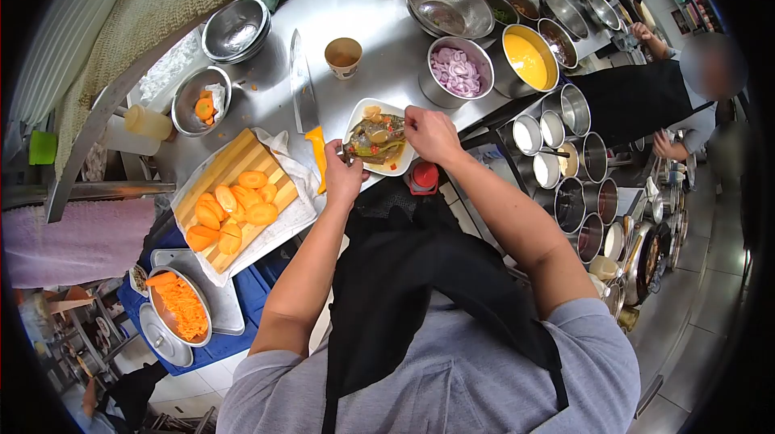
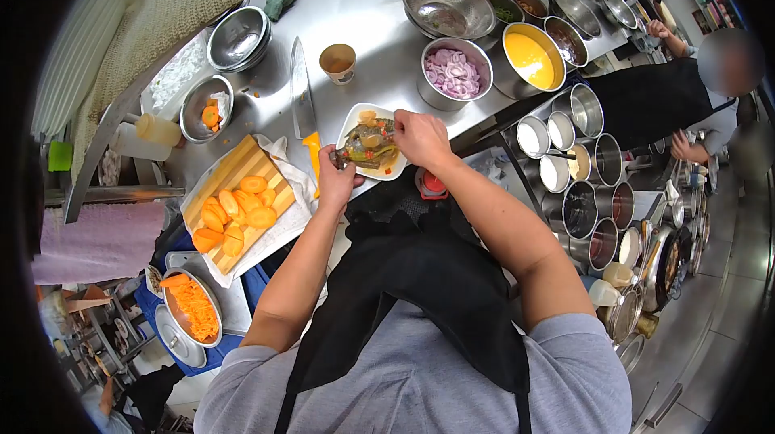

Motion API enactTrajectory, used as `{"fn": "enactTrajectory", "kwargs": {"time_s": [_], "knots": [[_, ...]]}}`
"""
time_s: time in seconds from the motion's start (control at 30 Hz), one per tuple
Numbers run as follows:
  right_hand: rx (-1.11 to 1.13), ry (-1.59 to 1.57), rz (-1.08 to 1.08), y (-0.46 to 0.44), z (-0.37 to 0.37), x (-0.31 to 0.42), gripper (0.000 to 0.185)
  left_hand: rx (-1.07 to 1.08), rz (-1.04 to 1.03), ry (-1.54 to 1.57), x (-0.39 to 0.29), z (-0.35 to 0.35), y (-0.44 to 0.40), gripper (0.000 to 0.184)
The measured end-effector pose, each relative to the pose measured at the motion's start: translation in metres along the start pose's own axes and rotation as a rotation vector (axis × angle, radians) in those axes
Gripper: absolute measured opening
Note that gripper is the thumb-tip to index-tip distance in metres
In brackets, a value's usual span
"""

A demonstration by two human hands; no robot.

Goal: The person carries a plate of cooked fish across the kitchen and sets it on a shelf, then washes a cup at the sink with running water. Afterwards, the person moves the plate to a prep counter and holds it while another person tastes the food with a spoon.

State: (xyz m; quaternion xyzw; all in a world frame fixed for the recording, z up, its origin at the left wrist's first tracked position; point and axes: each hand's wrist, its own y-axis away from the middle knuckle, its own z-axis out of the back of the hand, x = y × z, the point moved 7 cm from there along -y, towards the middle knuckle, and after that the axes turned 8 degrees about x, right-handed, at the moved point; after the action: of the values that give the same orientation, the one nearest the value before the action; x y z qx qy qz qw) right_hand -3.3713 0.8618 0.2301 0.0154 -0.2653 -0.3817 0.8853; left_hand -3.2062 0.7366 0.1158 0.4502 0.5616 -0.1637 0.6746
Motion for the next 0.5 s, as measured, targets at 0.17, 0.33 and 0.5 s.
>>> {"fn": "enactTrajectory", "kwargs": {"time_s": [0.17, 0.33, 0.5], "knots": [[-0.084, 0.210, 0.201, -0.001, 0.001, 0.039, 0.010, 0.001, 0.009, 0.016, -0.002, 0.000, 0.002, 0.053], [-0.222, 0.282, 0.241, 0.010, 0.021, 0.026, 0.006, 0.027, 0.055, -0.030, -0.007, -0.001, 0.004, 0.056], [-0.065, 0.276, 0.142, 0.043, 0.000, 0.002, 0.003, -0.040, -0.062, -0.092, 0.003, -0.001, 0.002, 0.053]]}}
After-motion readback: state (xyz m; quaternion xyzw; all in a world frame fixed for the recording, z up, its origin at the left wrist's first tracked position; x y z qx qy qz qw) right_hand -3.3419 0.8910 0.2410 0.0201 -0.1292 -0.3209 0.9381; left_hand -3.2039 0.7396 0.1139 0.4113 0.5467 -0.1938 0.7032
